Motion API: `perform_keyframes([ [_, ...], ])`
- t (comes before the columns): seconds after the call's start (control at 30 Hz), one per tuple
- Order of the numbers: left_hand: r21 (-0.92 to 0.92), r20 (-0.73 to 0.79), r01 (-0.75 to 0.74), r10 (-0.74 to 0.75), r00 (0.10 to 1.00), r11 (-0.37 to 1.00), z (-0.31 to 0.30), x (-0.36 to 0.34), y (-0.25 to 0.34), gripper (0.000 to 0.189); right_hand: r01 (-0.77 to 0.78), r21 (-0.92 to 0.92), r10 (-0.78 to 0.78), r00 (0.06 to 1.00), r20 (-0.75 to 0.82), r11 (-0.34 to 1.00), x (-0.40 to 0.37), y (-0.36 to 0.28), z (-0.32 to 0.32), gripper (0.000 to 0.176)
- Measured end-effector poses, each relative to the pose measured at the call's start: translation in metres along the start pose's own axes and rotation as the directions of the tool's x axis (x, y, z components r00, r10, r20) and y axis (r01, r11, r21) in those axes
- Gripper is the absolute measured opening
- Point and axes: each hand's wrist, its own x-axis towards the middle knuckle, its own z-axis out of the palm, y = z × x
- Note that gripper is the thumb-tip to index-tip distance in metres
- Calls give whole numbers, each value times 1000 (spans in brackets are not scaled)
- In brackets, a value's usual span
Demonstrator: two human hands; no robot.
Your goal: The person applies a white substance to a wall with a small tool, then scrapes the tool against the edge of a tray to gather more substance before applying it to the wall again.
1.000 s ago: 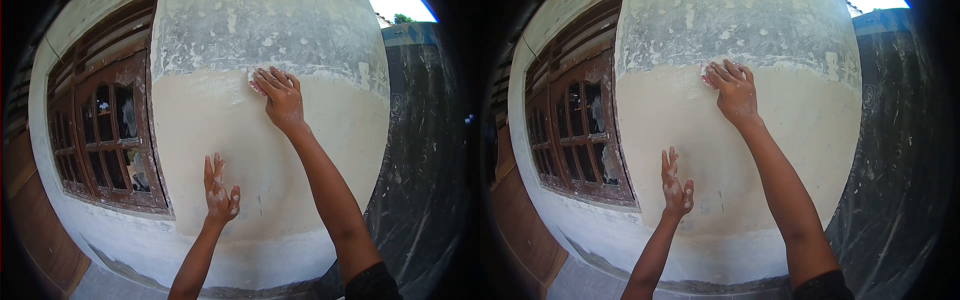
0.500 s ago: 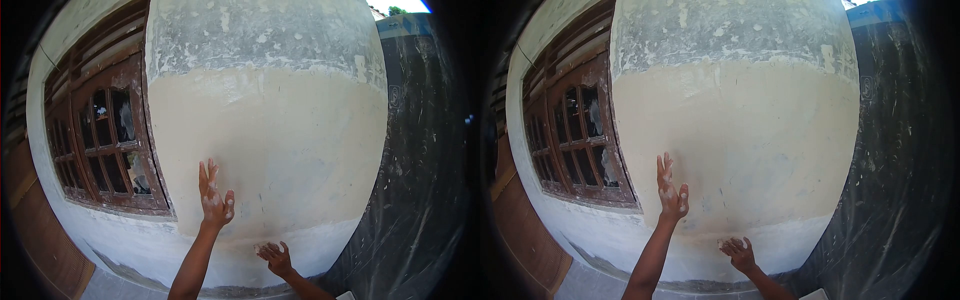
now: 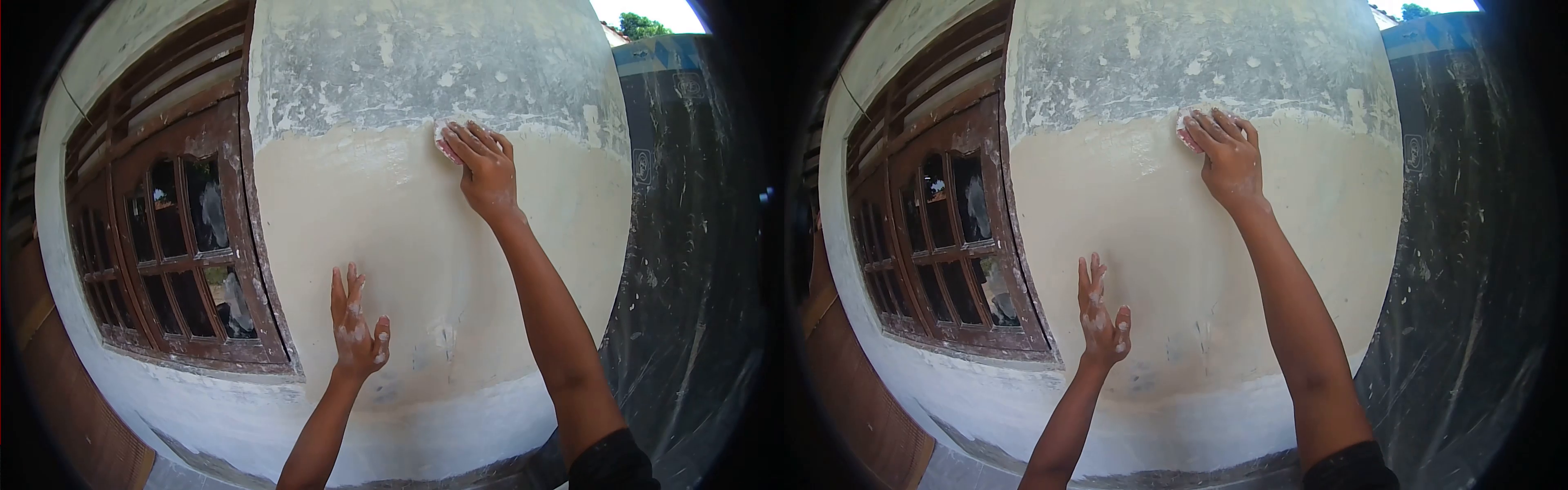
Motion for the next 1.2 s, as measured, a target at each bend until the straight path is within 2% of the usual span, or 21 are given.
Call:
perform_keyframes([
  [0.1,-32,-18,-23,22,1000,999,3,1,-11,64,-59,31,54,991,125,998,-41,-10,2,53],
  [0.2,-60,-1,-11,11,1000,998,7,-2,-12,64,-164,58,143,952,272,985,-159,-61,-31,50],
  [0.3,-81,25,-5,7,1000,997,8,-7,-10,64,-266,21,218,829,515,964,-302,-127,-95,54],
  [0.4,-104,51,-2,8,999,995,8,-9,-13,64,-311,71,188,725,663,948,-393,-181,-160,43],
  [0.5,-75,34,-22,25,999,997,6,-7,-16,63,-381,113,207,701,683,917,-385,-182,-171,47],
  [0.53,-79,31,-21,23,999,997,8,-6,-17,63,-356,128,191,732,654,926,-339,-167,-161,48],
  [0.6,-99,-12,-7,6,1000,995,13,-9,-19,62,-329,191,198,846,496,925,-234,-131,-127,52],
  [0.7,-106,-25,-15,13,1000,994,14,-8,-10,61,-112,191,68,973,219,975,-87,-72,-69,52],
  [0.8,-109,-17,17,-19,1000,994,11,-7,0,62,-33,80,28,997,68,996,-5,-33,-16,50],
  [0.93,-96,-24,31,-34,999,995,11,-16,-4,62,-112,56,101,981,166,992,-46,-32,9,53],
  [1.07,-64,-8,39,-40,999,997,4,-17,-1,62,-189,84,154,938,311,978,-190,-83,-30,51],
  [1.2,-78,2,37,-37,999,996,5,-16,-2,62,-302,48,225,798,560,952,-324,-139,-98,49],
])
